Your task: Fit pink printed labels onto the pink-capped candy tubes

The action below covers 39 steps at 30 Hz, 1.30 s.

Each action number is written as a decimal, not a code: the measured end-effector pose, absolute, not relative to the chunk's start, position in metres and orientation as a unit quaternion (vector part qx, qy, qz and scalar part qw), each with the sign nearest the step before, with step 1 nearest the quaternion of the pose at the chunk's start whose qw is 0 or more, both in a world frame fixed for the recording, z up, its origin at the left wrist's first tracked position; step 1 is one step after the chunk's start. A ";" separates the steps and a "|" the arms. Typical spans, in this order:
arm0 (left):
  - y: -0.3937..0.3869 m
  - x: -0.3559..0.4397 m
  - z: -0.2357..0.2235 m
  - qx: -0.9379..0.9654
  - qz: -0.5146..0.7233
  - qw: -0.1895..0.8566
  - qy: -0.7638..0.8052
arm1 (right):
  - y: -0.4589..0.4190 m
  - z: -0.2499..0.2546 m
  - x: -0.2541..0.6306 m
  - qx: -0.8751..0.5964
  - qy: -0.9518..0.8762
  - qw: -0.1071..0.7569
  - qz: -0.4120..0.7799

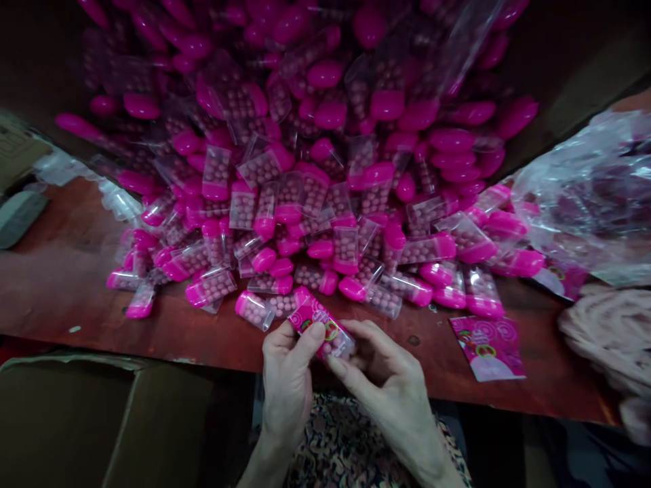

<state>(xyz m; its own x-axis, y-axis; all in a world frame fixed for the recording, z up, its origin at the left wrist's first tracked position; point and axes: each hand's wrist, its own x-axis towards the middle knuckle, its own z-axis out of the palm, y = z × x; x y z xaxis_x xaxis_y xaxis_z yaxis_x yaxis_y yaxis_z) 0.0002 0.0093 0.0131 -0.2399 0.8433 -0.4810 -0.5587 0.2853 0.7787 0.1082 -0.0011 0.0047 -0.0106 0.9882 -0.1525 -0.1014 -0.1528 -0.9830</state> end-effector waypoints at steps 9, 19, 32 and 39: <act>0.009 0.001 0.014 0.112 0.594 0.576 0.551 | -0.011 -0.002 0.103 -0.548 -0.520 0.450 0.475; 0.012 0.000 0.011 0.085 0.625 0.557 0.540 | -0.016 -0.008 0.101 -0.541 -0.645 0.458 0.287; 0.009 0.009 0.011 0.046 0.645 0.561 0.517 | -0.015 -0.009 0.087 -0.585 -0.474 0.492 0.438; 0.013 0.006 0.010 0.041 0.662 0.564 0.491 | -0.016 -0.012 0.093 -0.578 -0.514 0.508 0.378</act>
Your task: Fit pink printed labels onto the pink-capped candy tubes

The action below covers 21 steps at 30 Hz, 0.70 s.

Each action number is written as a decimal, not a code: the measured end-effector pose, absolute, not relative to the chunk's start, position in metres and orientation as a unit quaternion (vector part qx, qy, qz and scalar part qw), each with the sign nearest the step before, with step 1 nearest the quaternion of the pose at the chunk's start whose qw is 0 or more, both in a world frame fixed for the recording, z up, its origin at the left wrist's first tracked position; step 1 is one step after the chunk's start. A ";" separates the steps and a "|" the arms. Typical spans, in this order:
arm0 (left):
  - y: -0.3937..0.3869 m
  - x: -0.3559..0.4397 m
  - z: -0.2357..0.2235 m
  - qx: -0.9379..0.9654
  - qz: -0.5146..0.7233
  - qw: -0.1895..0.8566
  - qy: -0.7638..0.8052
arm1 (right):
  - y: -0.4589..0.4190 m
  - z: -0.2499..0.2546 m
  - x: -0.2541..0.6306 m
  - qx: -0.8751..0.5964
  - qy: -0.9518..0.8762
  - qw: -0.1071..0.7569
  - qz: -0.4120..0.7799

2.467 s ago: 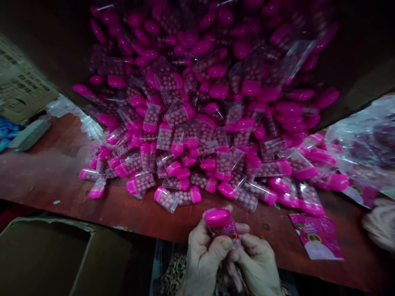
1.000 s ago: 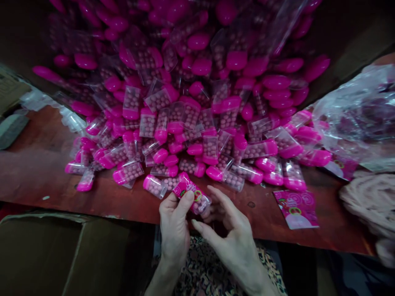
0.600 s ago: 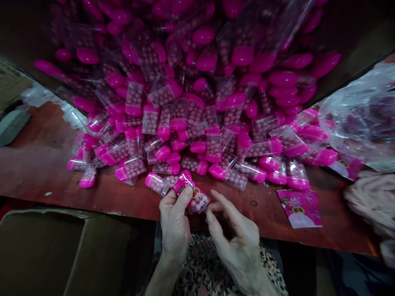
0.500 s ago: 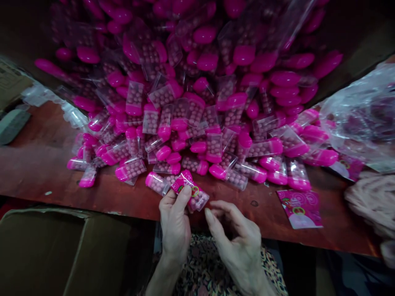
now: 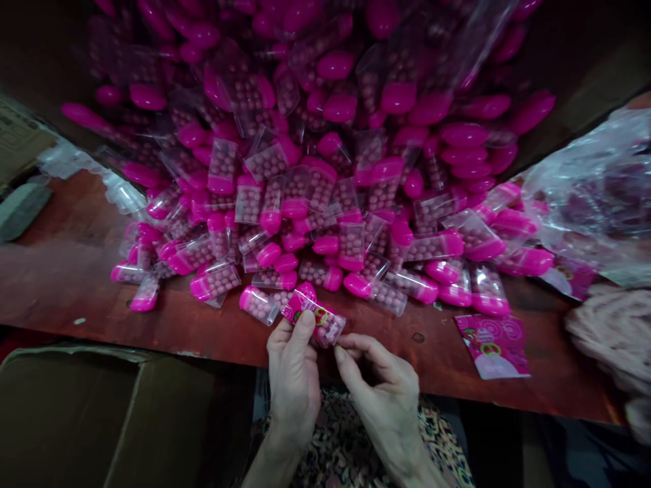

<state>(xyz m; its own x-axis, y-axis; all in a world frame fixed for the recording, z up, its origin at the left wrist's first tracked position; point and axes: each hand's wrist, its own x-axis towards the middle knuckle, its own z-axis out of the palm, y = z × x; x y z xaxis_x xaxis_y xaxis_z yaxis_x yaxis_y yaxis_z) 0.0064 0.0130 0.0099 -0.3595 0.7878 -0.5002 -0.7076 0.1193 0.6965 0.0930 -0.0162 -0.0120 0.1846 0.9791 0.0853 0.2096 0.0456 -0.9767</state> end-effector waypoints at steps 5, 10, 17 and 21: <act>0.009 0.006 0.009 0.056 0.631 0.598 0.491 | -0.012 -0.012 0.098 -0.573 -0.454 0.518 0.445; 0.004 0.009 0.006 0.098 0.599 0.619 0.498 | -0.008 -0.013 0.100 -0.557 -0.457 0.518 0.461; 0.002 0.003 0.003 0.129 0.599 0.630 0.477 | -0.007 -0.007 0.104 -0.551 -0.447 0.522 0.472; 0.003 -0.001 0.004 0.116 0.584 0.633 0.494 | -0.007 -0.005 0.109 -0.529 -0.490 0.501 0.479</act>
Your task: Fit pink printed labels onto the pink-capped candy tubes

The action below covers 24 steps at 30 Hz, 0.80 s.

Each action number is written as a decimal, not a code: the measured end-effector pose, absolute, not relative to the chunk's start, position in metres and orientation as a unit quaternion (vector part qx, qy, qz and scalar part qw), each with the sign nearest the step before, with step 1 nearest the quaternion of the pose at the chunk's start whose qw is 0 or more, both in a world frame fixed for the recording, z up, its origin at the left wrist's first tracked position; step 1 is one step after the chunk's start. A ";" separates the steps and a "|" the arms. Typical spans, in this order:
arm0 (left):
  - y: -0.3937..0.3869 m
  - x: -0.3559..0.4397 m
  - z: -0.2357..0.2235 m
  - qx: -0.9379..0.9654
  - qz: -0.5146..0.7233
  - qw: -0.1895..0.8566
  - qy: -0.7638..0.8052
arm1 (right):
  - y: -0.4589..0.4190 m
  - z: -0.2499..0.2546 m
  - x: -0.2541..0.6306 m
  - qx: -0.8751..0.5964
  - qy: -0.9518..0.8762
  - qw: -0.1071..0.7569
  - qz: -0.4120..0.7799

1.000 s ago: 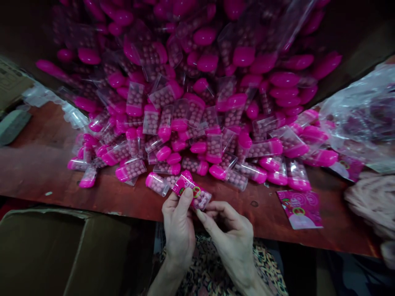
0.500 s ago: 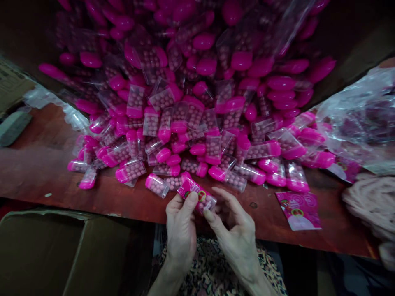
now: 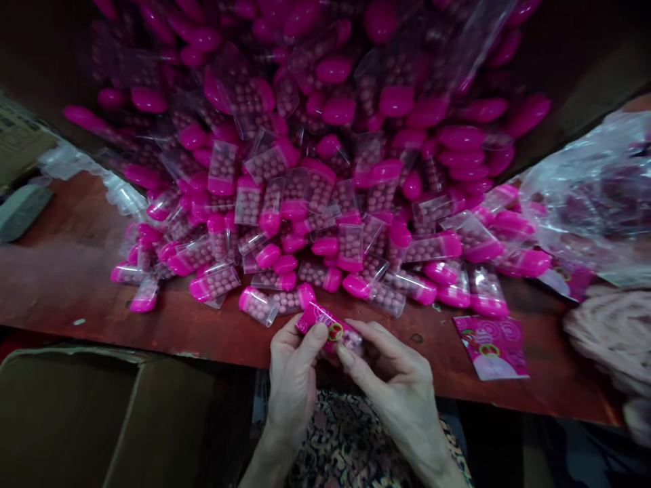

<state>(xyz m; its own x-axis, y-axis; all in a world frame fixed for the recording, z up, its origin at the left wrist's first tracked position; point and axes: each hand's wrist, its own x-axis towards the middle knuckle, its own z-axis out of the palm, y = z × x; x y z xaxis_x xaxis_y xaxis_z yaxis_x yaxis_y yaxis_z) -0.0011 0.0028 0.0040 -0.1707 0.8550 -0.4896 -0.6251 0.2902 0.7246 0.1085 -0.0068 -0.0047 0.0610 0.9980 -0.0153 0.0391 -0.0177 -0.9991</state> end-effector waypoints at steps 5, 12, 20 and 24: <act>0.008 -0.003 0.006 0.094 0.605 0.611 0.502 | -0.010 -0.002 0.108 -0.509 -0.503 0.504 0.484; 0.011 -0.008 0.006 0.058 0.601 0.619 0.503 | -0.014 -0.008 0.115 -0.464 -0.512 0.503 0.520; 0.008 0.002 0.013 0.075 0.608 0.589 0.527 | -0.015 -0.009 0.104 -0.521 -0.664 0.479 0.239; 0.008 0.004 0.012 0.073 0.617 0.590 0.515 | -0.013 -0.009 0.102 -0.513 -0.706 0.467 0.145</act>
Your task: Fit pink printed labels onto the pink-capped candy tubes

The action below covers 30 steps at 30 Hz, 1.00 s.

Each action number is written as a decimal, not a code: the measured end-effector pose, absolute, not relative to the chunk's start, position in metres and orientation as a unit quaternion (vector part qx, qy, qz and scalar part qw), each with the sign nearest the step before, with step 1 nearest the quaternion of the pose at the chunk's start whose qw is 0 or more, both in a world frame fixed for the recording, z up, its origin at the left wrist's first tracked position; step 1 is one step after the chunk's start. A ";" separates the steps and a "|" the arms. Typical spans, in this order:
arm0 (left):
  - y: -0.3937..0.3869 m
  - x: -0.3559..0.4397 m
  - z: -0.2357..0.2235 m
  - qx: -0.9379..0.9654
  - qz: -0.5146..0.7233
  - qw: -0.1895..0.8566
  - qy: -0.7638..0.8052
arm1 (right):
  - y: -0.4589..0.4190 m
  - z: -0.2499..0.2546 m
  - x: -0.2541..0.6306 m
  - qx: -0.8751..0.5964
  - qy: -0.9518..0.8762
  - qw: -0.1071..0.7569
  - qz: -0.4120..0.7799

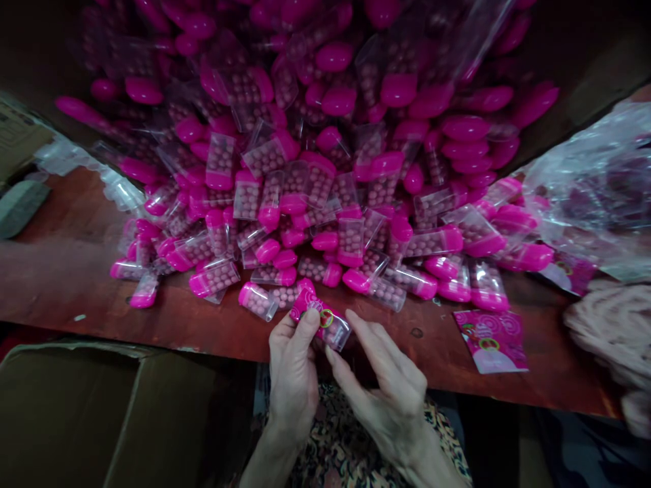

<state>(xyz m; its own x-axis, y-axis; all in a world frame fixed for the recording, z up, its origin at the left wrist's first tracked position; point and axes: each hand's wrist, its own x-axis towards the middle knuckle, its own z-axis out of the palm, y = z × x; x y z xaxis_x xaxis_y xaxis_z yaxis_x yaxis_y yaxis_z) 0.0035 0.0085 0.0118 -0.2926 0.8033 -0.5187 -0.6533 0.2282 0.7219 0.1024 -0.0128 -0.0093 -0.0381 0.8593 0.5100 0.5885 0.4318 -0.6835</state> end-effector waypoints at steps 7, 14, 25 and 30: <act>0.012 -0.002 0.006 0.061 0.628 0.587 0.507 | -0.015 -0.010 0.110 -0.478 -0.718 0.454 0.222; 0.007 0.002 0.007 0.083 0.613 0.583 0.527 | -0.012 -0.008 0.104 -0.508 -0.715 0.454 0.159; 0.008 -0.003 0.004 0.103 0.589 0.579 0.555 | -0.009 -0.006 0.119 -0.468 -0.681 0.457 0.330; 0.003 -0.004 0.004 0.139 0.571 0.589 0.555 | -0.011 -0.009 0.120 -0.494 -0.560 0.491 0.449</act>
